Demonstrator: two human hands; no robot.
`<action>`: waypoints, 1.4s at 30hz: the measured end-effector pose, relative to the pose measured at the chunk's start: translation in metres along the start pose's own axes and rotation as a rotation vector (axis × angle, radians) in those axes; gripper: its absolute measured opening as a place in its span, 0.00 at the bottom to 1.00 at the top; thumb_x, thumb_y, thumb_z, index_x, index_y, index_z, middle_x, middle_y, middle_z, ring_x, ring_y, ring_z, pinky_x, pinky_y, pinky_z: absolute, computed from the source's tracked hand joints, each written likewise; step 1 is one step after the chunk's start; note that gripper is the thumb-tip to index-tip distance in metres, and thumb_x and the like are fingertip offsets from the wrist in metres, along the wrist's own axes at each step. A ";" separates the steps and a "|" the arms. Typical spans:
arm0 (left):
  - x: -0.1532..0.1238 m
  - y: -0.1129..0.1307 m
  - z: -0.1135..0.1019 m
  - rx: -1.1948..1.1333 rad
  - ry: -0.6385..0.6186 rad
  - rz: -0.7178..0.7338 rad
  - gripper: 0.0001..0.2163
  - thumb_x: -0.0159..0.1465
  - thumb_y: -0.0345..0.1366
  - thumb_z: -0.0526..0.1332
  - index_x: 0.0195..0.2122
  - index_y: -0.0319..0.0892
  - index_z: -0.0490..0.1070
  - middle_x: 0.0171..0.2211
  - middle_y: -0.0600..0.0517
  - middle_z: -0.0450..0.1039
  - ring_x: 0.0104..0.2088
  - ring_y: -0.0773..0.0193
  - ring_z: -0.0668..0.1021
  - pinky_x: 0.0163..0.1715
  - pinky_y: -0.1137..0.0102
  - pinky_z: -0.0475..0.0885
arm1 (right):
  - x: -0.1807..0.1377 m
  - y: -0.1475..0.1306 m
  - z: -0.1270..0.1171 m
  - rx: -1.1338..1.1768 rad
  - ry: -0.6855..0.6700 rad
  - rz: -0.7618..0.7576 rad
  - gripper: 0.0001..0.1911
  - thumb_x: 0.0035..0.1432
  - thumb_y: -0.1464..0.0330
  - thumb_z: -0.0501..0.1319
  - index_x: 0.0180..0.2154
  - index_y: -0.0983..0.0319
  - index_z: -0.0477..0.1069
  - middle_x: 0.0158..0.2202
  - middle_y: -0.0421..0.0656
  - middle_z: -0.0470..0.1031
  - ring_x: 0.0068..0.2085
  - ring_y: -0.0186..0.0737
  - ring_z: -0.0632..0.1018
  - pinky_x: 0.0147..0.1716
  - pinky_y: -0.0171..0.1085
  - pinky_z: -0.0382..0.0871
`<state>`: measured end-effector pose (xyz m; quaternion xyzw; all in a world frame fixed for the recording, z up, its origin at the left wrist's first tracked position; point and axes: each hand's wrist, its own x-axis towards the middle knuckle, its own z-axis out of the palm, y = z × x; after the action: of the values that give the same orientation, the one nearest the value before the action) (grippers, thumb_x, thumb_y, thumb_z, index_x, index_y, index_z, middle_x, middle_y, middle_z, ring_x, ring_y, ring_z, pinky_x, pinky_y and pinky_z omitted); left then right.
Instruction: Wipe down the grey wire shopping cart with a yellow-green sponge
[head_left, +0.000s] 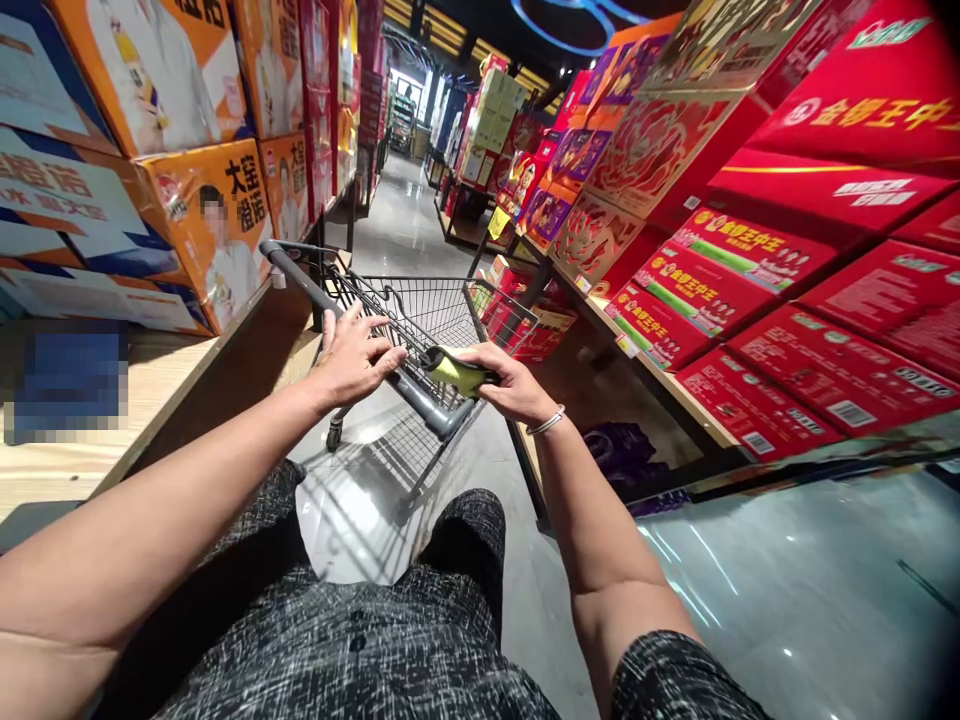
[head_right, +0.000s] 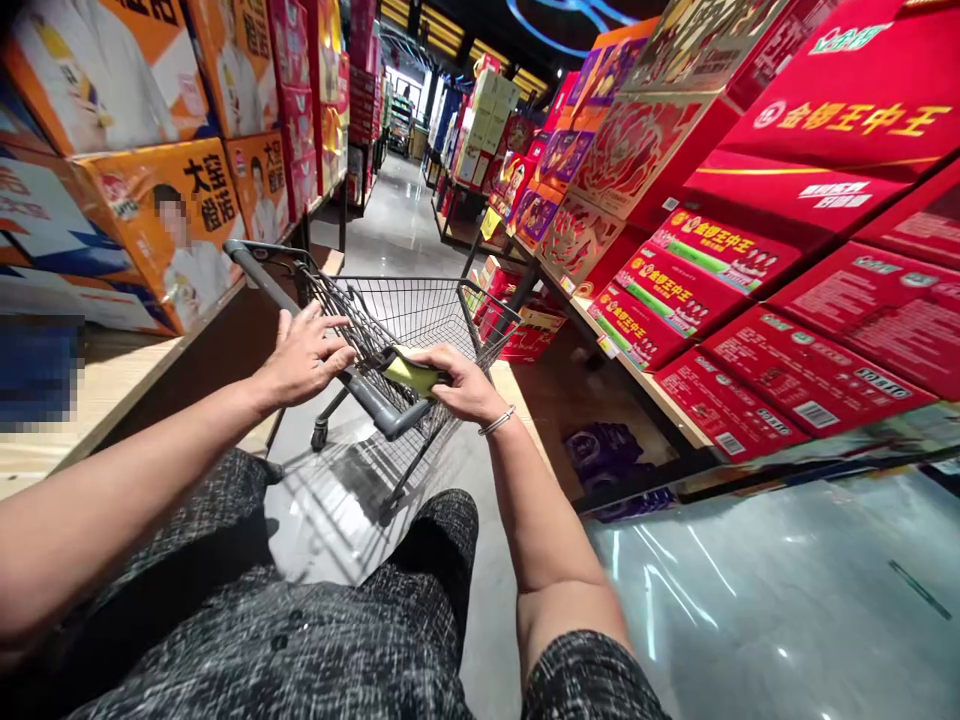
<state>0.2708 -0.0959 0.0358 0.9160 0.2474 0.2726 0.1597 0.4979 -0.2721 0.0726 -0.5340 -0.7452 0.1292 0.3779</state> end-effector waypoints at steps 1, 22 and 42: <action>-0.002 -0.001 -0.003 0.010 -0.001 -0.046 0.24 0.67 0.54 0.49 0.36 0.45 0.79 0.63 0.48 0.62 0.70 0.38 0.47 0.64 0.35 0.32 | 0.001 0.007 0.001 0.003 0.012 0.001 0.27 0.52 0.76 0.58 0.54 0.57 0.72 0.51 0.45 0.72 0.54 0.43 0.72 0.59 0.47 0.64; -0.008 -0.053 -0.068 0.193 0.102 -0.286 0.36 0.60 0.60 0.56 0.64 0.44 0.63 0.64 0.49 0.59 0.68 0.38 0.50 0.67 0.48 0.47 | -0.008 -0.020 0.101 -0.413 0.189 0.398 0.33 0.52 0.75 0.56 0.60 0.55 0.67 0.52 0.47 0.67 0.50 0.44 0.69 0.53 0.43 0.68; -0.029 -0.004 -0.022 0.461 0.018 -0.153 0.23 0.69 0.54 0.49 0.51 0.49 0.77 0.56 0.45 0.72 0.57 0.42 0.68 0.57 0.47 0.53 | 0.006 0.024 0.060 -0.829 -0.085 0.647 0.26 0.58 0.75 0.56 0.55 0.50 0.71 0.49 0.47 0.67 0.46 0.48 0.68 0.43 0.41 0.64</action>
<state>0.2351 -0.1048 0.0390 0.9043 0.3733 0.2043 -0.0354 0.4720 -0.2441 0.0200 -0.8358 -0.5453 -0.0447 0.0452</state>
